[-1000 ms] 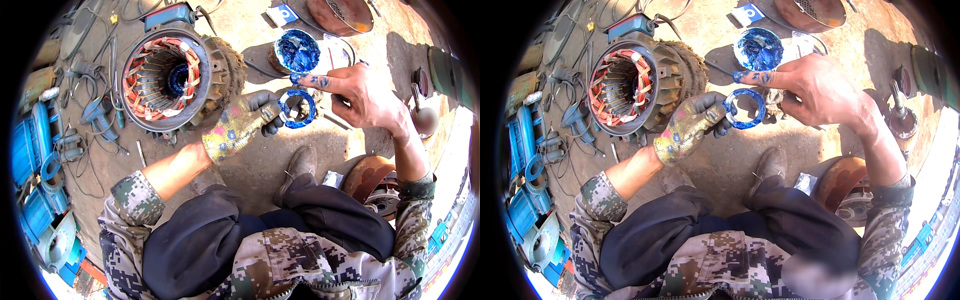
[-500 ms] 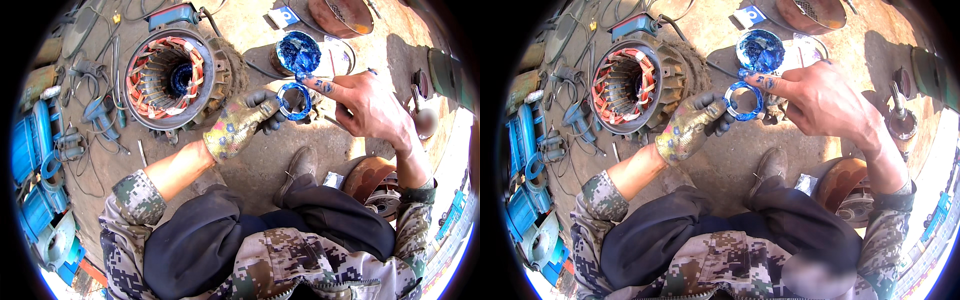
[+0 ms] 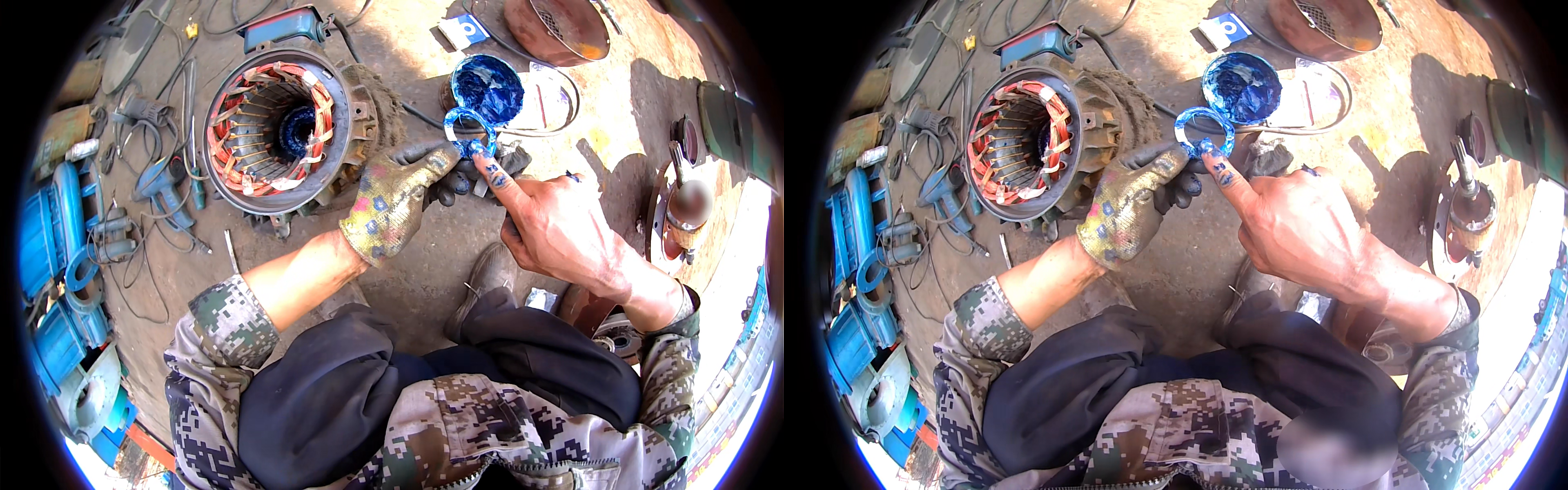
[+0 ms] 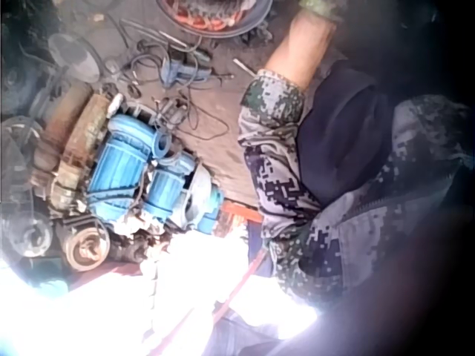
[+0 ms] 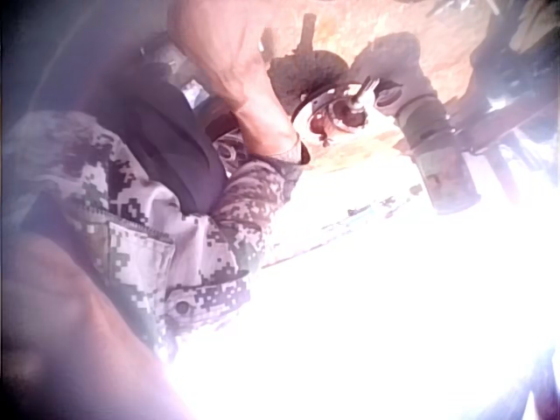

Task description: The person applies blue grease to a circular metal ring and places it inside a motor stator. The person then wipes hands and tools with a rag and moves around the workshop.

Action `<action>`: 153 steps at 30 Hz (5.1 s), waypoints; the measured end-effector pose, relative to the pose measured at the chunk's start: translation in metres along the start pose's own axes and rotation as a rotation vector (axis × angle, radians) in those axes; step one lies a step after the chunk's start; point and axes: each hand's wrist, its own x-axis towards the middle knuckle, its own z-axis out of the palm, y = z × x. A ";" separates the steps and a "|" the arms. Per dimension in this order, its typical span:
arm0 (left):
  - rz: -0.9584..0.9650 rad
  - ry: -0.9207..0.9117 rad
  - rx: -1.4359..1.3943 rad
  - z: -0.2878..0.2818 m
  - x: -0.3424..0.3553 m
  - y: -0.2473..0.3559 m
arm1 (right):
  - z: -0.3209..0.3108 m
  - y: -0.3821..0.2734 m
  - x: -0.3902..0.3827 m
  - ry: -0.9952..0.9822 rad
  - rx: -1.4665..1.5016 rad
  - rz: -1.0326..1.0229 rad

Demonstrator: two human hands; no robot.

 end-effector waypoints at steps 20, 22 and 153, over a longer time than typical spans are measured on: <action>-0.023 0.057 0.180 -0.011 0.003 -0.014 | 0.059 0.113 0.051 0.027 0.119 0.250; -0.019 0.034 0.181 -0.014 0.004 -0.016 | 0.057 0.108 0.066 -0.095 0.009 0.218; -0.002 -0.093 0.235 -0.066 -0.038 0.037 | 0.087 0.138 0.081 -0.195 0.612 -0.163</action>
